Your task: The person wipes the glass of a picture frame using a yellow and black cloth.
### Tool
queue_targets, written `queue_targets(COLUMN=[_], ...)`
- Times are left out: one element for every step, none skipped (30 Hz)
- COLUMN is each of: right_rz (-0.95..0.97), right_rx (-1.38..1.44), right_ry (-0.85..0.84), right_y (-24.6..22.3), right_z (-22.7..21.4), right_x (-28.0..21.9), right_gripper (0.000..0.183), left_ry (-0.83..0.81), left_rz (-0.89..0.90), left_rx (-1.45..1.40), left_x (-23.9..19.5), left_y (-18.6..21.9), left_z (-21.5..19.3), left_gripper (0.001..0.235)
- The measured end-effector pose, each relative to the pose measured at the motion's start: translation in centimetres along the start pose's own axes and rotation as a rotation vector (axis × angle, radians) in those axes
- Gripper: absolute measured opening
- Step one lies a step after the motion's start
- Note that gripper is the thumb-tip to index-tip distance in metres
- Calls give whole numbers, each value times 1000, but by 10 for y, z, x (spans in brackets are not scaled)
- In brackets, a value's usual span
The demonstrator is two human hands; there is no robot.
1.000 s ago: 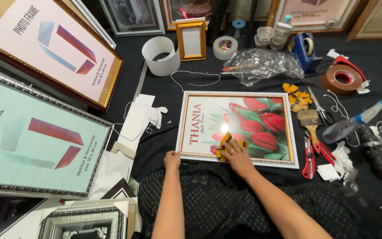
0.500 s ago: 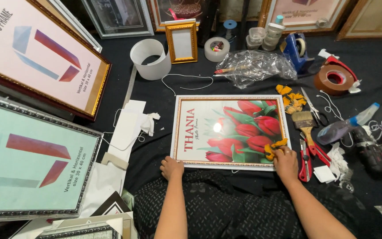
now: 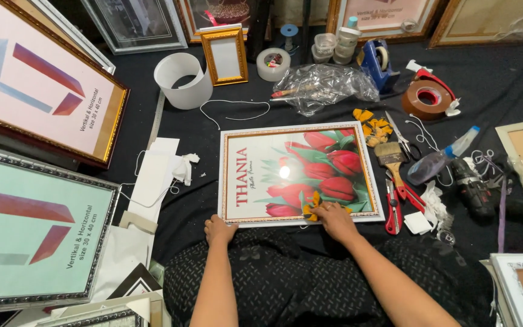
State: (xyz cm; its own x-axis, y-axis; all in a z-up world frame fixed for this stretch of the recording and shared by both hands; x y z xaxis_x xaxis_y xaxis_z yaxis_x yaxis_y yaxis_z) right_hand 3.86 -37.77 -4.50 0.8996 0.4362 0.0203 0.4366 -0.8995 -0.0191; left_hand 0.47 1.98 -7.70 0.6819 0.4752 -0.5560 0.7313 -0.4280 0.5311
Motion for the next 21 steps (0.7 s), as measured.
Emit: queue_targets(right_rz=[50, 55, 172, 290, 298, 364, 430, 439, 574, 706, 708, 787, 869, 877, 911, 945, 950, 1134, 1313, 1315, 1336], right_rx=[-74, -75, -141, -207, -207, -185, -163, -163, -52, 61, 61, 183, 306, 306, 350, 393, 394, 476, 560, 561, 399], right_ry=[-57, -58, -65, -71, -69, -37, 1, 6, 110, 216, 217, 206, 191, 188, 140, 91, 97, 268, 440, 443, 626], right_y=[14, 34, 56, 78, 102, 126, 152, 164, 177, 190, 186, 182, 177, 179, 183, 187, 187, 189, 189, 220, 248], right_z=[-2, 2, 6, 9, 32, 54, 76, 76, 76, 76, 53, 30, 8, 5, 1, -2, -24, -46, -67, -51, -36], right_x=[-2, -7, -12, -18, -24, -30, -33, -34, -35, -36, -36, -37, -42, -39, -33, -28, -25, -23, -21, -18, -15], right_gripper=[31, 31, 30, 29, 29, 28, 29, 29, 30, 31, 31, 35, 39, 39, 38, 39, 39, 31, 28, 28, 40], left_ry=[11, 7, 0, -7, -10, 18, 49, 49, 149, 250, 250, 20, -213, -218, -317, -415, -414, -457, -499, -498, -516], left_rz=[12, 15, 11, 7, 14, 32, 54, 64, 286, 508, 510, 430, 346, 348, 237, 125, 132, 20, -95, -92, -100], left_rx=[40, 41, 60, 79, 82, 174, 264, 267, 334, 398, 399, 396, 394, 399, 434, 468, 471, 504, 535, 537, 591], left_x=[10, 6, 3, -1, -6, -11, -14, -30, -48, -65, -66, -65, -67, -66, -63, -60, -65, -71, -77, -73, -70], left_y=[-5, -4, -1, 2, 3, 5, 10, 22, 34, 46, 48, 50, 50, 43, 39, 35, 47, 58, 68, 68, 66], left_z=[7, 6, 6, 6, 10, 13, 14, 13, 11, 11, 13, 17, 22, 20, 20, 19, 15, 10, 5, 11, 15], left_gripper=[89, 89, 91, 94, 94, 101, 108, 108, 82, 58, 58, 41, 45, 45, 49, 56, 56, 51, 46, 46, 51])
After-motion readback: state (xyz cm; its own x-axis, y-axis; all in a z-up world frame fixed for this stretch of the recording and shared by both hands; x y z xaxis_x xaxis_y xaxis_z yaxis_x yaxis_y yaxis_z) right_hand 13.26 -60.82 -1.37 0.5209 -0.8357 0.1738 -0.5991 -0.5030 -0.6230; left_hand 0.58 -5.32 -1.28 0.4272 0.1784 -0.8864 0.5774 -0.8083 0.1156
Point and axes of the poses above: each hand's wrist, its own x-axis towards the middle knuckle, its own z-axis out of the palm, y = z × x, the point moved 1 cm from there along x, towards the middle knuckle, and after that the axes turned 15 degrees about -x, right-handed, at the moved point
